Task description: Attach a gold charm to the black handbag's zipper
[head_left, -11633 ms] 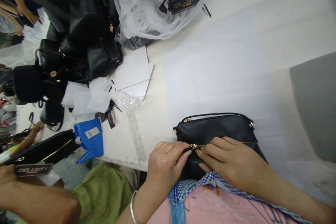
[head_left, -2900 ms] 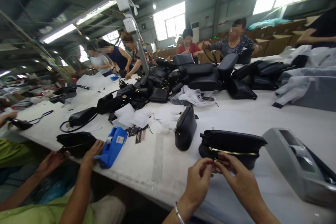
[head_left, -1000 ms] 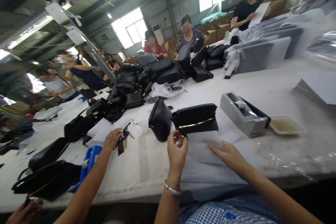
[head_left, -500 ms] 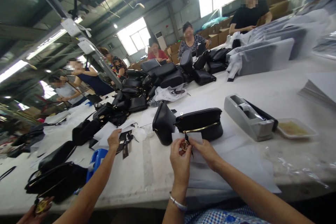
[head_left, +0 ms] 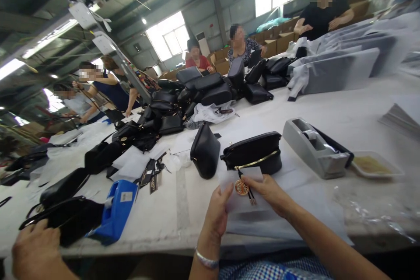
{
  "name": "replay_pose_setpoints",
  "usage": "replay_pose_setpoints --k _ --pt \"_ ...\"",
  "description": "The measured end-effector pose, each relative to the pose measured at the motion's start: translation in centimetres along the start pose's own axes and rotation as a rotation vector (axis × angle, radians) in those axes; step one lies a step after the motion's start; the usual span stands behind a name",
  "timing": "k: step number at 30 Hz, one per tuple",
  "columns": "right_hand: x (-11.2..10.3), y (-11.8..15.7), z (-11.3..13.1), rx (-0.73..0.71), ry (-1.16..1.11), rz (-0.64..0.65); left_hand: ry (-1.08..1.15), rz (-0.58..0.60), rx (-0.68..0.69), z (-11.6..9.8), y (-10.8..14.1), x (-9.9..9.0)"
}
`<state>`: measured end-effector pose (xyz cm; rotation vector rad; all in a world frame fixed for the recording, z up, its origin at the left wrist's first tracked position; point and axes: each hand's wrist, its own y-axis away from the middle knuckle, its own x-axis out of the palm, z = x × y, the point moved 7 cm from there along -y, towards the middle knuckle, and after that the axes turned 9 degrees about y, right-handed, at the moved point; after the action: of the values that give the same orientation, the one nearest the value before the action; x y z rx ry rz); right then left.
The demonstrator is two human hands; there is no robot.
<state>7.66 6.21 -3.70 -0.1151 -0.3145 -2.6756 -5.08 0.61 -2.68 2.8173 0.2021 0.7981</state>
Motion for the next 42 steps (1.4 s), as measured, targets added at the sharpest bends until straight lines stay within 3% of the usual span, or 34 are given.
replay_pose_setpoints --k 2,7,9,12,16,21,25,28,30,33,36,39,42 --pt "-0.4 0.1 0.0 -0.01 0.105 -0.02 -0.066 0.001 -0.002 0.6 0.5 0.7" --pt "-2.3 0.6 0.4 -0.097 0.365 -0.131 -0.276 -0.183 0.103 1.3 0.6 0.0" --pt "-2.5 1.1 -0.1 -0.063 0.246 -0.046 -0.329 -0.191 0.132 1.2 0.4 -0.2" --pt "-2.2 2.1 -1.1 0.031 -0.108 0.096 -0.37 -0.182 0.142 1.1 0.3 -0.3" --pt "-1.6 2.5 -2.3 0.022 -0.187 0.072 -0.388 -0.194 0.165 1.0 0.4 -0.4" --pt "-0.6 1.7 -3.3 -0.102 0.052 -0.114 -0.462 -0.217 0.221 0.8 0.9 -0.1" --pt "-0.5 1.5 -2.8 -0.265 0.27 -0.341 -0.481 -0.248 0.255 0.9 1.7 0.1" --pt "-0.3 1.4 -2.5 -0.331 0.357 -0.424 -0.44 -0.233 0.301 1.1 2.2 0.5" --pt "-0.2 1.3 -2.5 -0.309 0.354 -0.402 -0.493 -0.253 0.344 1.0 2.3 0.5" --pt "0.3 0.9 -2.4 -0.217 0.323 -0.21 -0.62 -0.291 0.376 0.4 2.3 0.0" --pt "0.8 0.9 -1.2 -0.208 0.439 -0.065 -0.696 -0.219 0.389 -0.4 2.3 -0.1" --pt "0.6 1.1 0.2 -0.281 0.605 -0.183 -0.793 -0.17 0.448 -0.9 2.7 0.3" --pt "0.9 1.1 0.0 -0.263 0.558 -0.289 -0.955 -0.277 0.505 -0.4 3.2 0.4"
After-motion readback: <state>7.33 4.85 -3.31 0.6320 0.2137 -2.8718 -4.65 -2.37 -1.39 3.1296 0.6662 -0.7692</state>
